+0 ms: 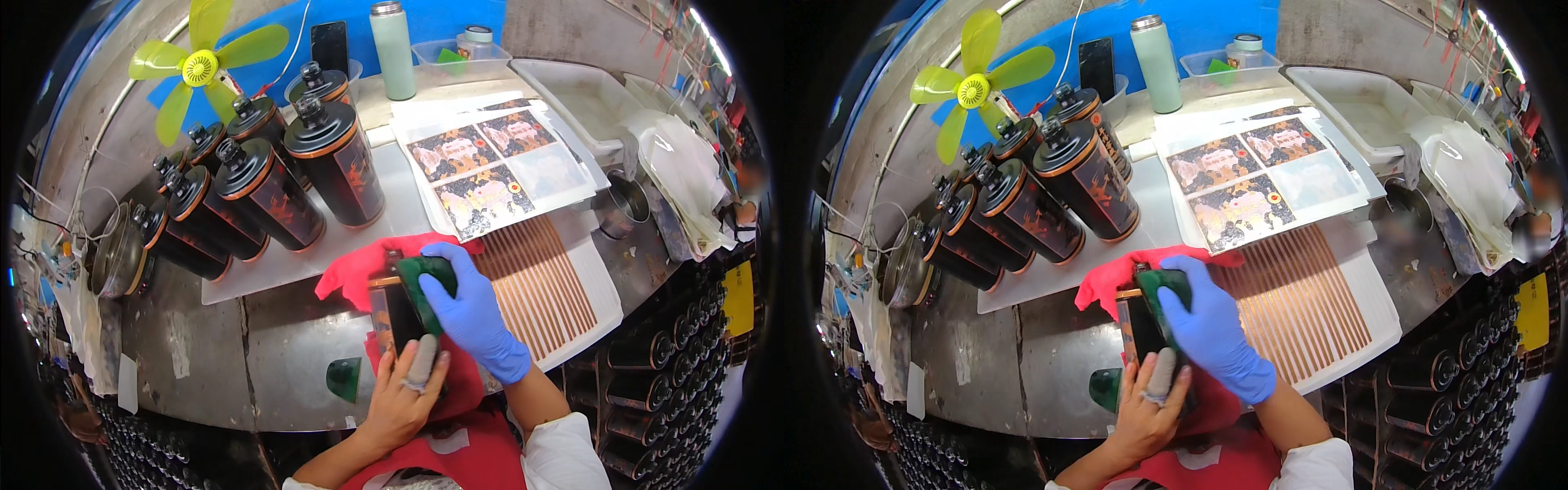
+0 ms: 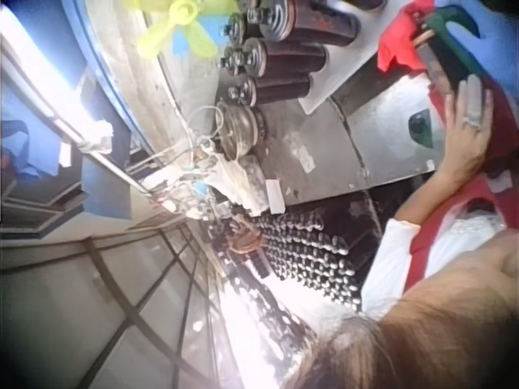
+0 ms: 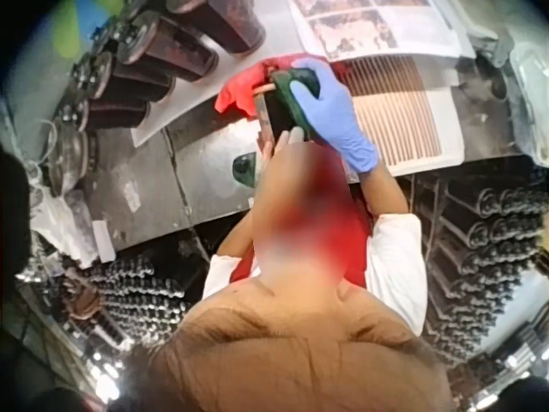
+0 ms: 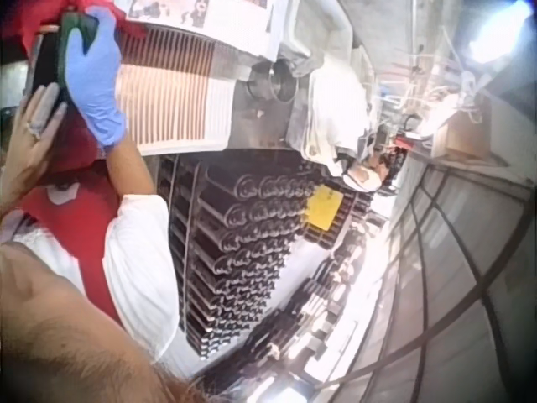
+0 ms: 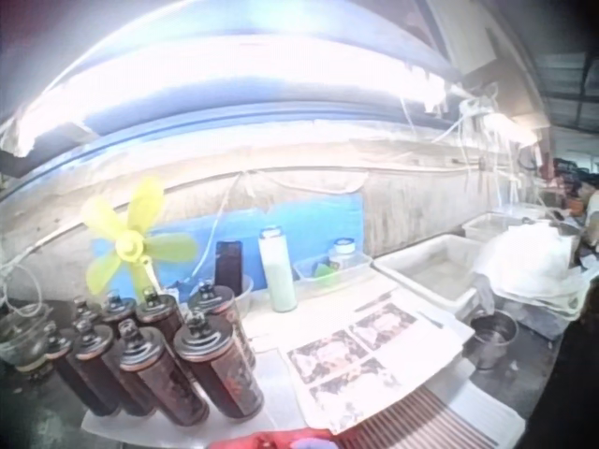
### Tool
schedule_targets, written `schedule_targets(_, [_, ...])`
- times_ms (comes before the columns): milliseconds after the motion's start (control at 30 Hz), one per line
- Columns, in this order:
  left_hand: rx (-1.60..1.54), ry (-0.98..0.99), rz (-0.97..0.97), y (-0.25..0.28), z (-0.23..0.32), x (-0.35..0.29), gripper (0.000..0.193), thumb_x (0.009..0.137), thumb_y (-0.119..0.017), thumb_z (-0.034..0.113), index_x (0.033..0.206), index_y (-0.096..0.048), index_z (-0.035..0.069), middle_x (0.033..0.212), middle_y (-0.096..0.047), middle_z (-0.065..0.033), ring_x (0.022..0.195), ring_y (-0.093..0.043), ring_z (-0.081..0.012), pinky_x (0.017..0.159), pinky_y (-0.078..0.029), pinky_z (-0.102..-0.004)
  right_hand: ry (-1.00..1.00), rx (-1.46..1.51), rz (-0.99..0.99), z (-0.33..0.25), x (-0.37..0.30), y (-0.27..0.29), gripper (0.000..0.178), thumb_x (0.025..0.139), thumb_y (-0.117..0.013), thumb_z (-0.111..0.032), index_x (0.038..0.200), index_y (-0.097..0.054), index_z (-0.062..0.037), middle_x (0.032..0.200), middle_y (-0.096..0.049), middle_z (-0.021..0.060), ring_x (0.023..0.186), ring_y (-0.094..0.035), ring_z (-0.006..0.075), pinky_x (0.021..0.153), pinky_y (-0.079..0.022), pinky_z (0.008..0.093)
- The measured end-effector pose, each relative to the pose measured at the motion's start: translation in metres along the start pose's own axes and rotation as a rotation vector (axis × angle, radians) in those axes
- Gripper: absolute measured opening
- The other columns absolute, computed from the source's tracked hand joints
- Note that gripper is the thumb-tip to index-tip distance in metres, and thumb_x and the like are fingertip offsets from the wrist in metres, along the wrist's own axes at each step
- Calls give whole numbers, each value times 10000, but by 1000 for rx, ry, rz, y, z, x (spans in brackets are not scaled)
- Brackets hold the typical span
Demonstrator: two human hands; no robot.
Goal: The person applies decorative copper strips and printed labels to cylindrical black containers. They use a green plastic scraper to smooth the strips and labels onto the curved surfaces, then place the finished containers on a nearby shelf.
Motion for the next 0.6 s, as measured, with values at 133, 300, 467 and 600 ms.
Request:
schedule_targets(133, [-503,226,167,-12,-33,-35,761,749,-680,134,1360,-264,-44,1304,-394,-272,1212,-390,-422,983,-315,-518,-280,458,28,76,-12,3,312,837,-611,-102,1121,-503,-27,1051,-564,74,952,-528,132,842,-439,265])
schedule_targets(300, [-671,315,83,-25,-45,-59,1120,672,-774,354,1382,-38,-102,1388,-188,-353,1244,-253,-543,1002,-190,-605,-189,293,98,72,-9,22,299,830,-614,-101,1106,-521,-38,953,-596,74,861,-569,139,773,-469,270])
schedule_targets(467, [-204,105,12,-5,-6,-7,999,664,-770,393,1371,-215,-44,1336,-272,-346,1210,-315,-527,965,-235,-642,-18,67,13,-1,-2,4,283,837,-598,-145,1096,-519,-64,851,-612,176,754,-624,285,700,-484,327])
schedule_targets(600, [-521,165,202,-9,-31,-34,1008,678,-769,326,1381,-163,-69,1330,-287,-371,1189,-347,-538,957,-326,-551,-254,426,21,80,-10,9,277,837,-596,-106,1094,-529,-27,967,-599,76,863,-566,122,757,-470,258])
Point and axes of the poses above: each hand's wrist, its own x-axis towards the middle knuckle, its own y-axis out of the back of the hand, z = x × y, the point moved 10 cm from there along x, towards the middle knuckle
